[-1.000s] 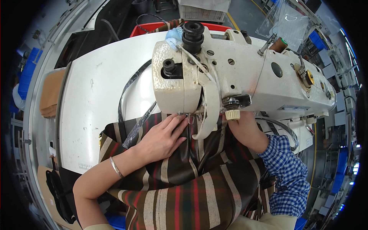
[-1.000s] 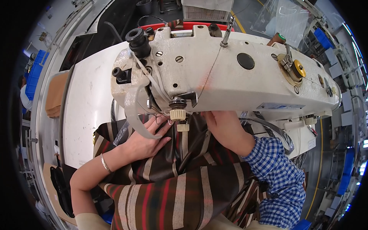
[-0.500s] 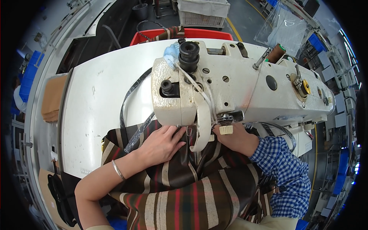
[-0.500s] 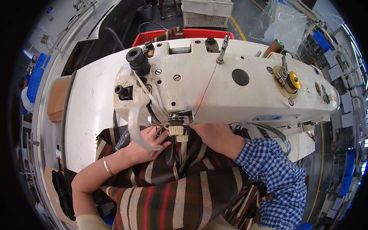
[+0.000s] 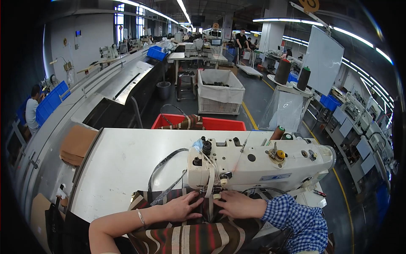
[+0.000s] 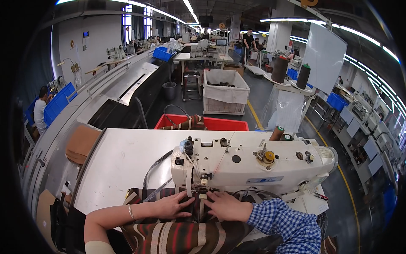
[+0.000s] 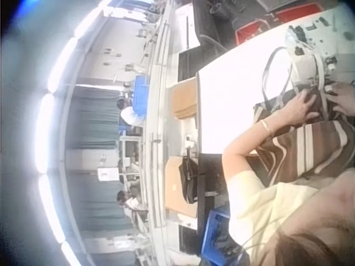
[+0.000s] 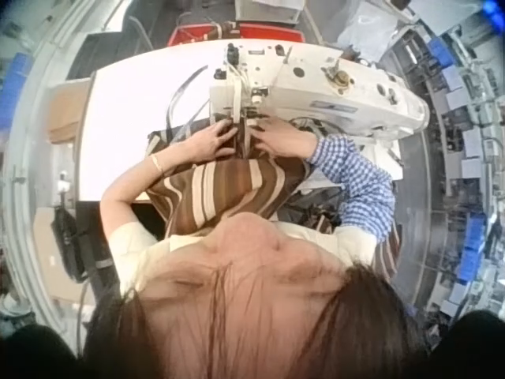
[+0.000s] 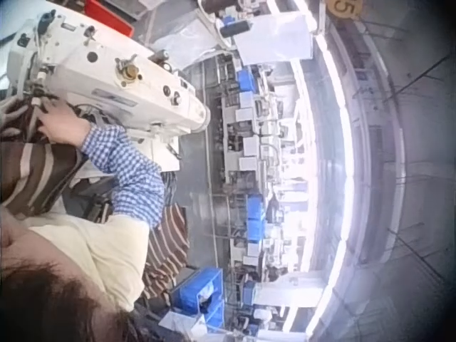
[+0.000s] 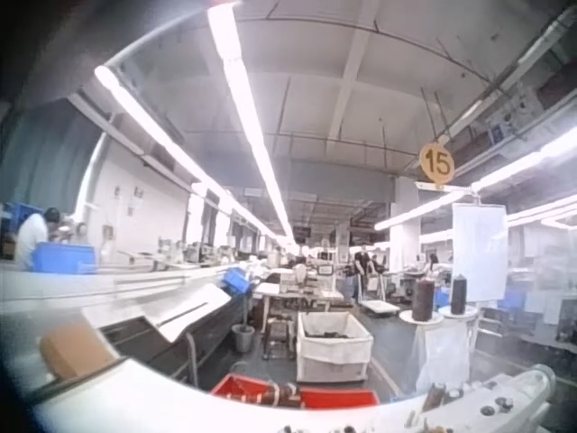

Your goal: Sewing a striped fabric tote bag using an industrial sewing machine.

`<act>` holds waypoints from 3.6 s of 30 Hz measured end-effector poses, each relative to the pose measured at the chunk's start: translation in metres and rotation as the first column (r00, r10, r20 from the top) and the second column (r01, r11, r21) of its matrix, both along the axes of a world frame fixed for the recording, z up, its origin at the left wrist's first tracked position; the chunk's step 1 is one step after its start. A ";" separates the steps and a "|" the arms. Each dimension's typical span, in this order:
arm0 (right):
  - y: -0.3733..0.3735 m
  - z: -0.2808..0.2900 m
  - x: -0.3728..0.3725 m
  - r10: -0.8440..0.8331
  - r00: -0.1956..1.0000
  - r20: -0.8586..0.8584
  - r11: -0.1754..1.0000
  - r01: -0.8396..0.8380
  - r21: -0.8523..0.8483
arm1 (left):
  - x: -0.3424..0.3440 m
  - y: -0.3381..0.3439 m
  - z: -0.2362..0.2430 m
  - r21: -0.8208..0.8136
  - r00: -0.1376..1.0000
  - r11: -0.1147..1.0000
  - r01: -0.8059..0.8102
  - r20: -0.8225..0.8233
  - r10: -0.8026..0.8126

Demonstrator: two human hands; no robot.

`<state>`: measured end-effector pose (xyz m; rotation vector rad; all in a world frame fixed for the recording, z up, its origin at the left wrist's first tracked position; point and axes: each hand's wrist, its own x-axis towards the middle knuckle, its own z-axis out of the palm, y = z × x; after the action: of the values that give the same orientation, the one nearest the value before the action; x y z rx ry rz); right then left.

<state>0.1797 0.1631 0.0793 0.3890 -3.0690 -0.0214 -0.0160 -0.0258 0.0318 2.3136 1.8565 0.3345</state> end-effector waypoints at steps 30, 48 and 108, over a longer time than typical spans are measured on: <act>-0.084 -0.014 0.031 0.068 0.987 -0.148 0.969 -0.101 -0.227 | 0.049 -0.082 0.049 0.052 0.988 0.987 -0.150 0.057 0.147; -0.056 -0.023 0.026 0.127 0.967 0.222 0.923 -0.033 -0.384 | 0.034 -0.075 -0.003 0.248 0.982 0.961 0.124 -0.171 -0.083; -0.074 -0.033 0.066 0.045 0.998 -0.037 0.998 -0.046 -0.045 | 0.106 -0.095 0.043 -0.099 0.979 0.995 0.020 -0.201 -0.040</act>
<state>0.2457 0.0892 0.0459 0.4505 -3.0179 0.0432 0.0904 -0.1208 0.0745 2.3844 1.8769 0.0033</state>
